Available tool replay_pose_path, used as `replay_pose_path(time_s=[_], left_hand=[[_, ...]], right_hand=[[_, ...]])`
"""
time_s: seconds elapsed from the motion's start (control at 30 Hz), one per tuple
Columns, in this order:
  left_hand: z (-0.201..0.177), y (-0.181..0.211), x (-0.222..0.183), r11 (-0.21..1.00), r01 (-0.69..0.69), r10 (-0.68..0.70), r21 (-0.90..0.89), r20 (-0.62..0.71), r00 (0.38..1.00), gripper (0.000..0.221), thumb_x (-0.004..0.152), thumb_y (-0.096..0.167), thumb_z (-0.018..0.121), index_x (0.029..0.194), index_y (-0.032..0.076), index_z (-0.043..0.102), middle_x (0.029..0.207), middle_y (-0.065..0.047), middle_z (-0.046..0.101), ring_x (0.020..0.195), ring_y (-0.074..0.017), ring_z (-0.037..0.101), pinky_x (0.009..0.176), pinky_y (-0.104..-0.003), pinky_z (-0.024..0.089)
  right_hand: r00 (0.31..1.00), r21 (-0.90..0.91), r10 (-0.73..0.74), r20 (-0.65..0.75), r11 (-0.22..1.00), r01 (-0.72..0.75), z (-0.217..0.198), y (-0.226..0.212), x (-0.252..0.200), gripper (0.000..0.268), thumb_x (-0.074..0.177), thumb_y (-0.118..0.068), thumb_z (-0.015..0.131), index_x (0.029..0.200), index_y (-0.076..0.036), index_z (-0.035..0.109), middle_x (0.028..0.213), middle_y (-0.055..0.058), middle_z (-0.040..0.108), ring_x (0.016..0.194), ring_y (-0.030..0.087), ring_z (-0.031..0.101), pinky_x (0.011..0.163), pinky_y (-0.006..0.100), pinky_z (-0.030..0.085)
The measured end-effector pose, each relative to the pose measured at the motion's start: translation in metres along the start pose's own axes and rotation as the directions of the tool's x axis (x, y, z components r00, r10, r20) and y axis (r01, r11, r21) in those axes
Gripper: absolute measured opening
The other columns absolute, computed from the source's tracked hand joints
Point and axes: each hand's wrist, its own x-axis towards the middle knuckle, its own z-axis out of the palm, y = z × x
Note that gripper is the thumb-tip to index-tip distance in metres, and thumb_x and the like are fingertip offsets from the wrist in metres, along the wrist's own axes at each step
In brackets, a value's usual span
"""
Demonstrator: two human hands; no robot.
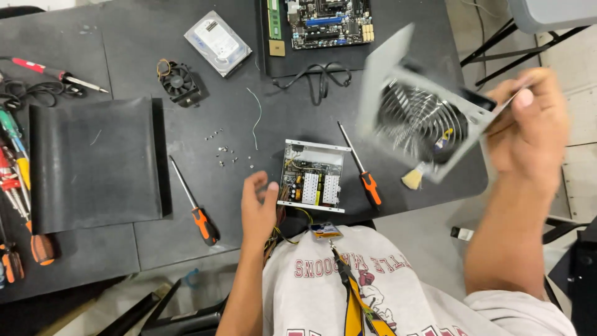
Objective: Disassembling a computer power supply unit to clean the fan and internal components using a screwdriver and brush.
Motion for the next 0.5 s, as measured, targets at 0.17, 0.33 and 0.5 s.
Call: replay_pose_path(time_s=[0.17,0.33,0.5], left_hand=[[0.002,0.052,0.017,0.870,-0.144,0.284,-0.471,0.241,0.928,0.088,0.092,0.070,0.050,0.153,0.009,0.033,0.153,-0.018,0.045,0.142,-0.0333,0.043,0.117,-0.052,0.036],[-0.002,0.076,0.026,0.857,-0.085,0.347,-0.508,0.448,0.824,0.105,0.087,0.052,0.077,0.162,0.005,0.020,0.163,-0.028,0.031,0.150,-0.0427,0.028,0.119,-0.060,0.028],[0.000,0.066,0.038,0.809,0.256,-0.071,-0.529,0.345,0.936,0.067,0.098,0.037,0.066,0.151,0.003,0.043,0.142,-0.028,0.053,0.133,-0.0412,0.052,0.105,-0.054,0.048]], right_hand=[[0.977,0.158,0.201,0.069,0.965,-0.210,0.053,0.062,-0.007,0.039,0.091,-0.048,0.072,0.107,-0.013,0.061,0.092,0.006,0.070,0.074,0.013,0.066,0.065,0.026,0.051],[0.756,0.302,0.644,0.114,0.703,-0.644,0.088,0.111,-0.006,0.035,0.098,-0.050,0.063,0.102,-0.016,0.071,0.091,0.002,0.072,0.080,0.018,0.070,0.080,0.037,0.060],[0.725,0.362,0.640,0.255,0.633,-0.685,0.090,0.127,-0.010,0.030,0.105,-0.039,0.054,0.110,-0.012,0.066,0.088,0.006,0.067,0.081,0.023,0.075,0.078,0.040,0.063]])
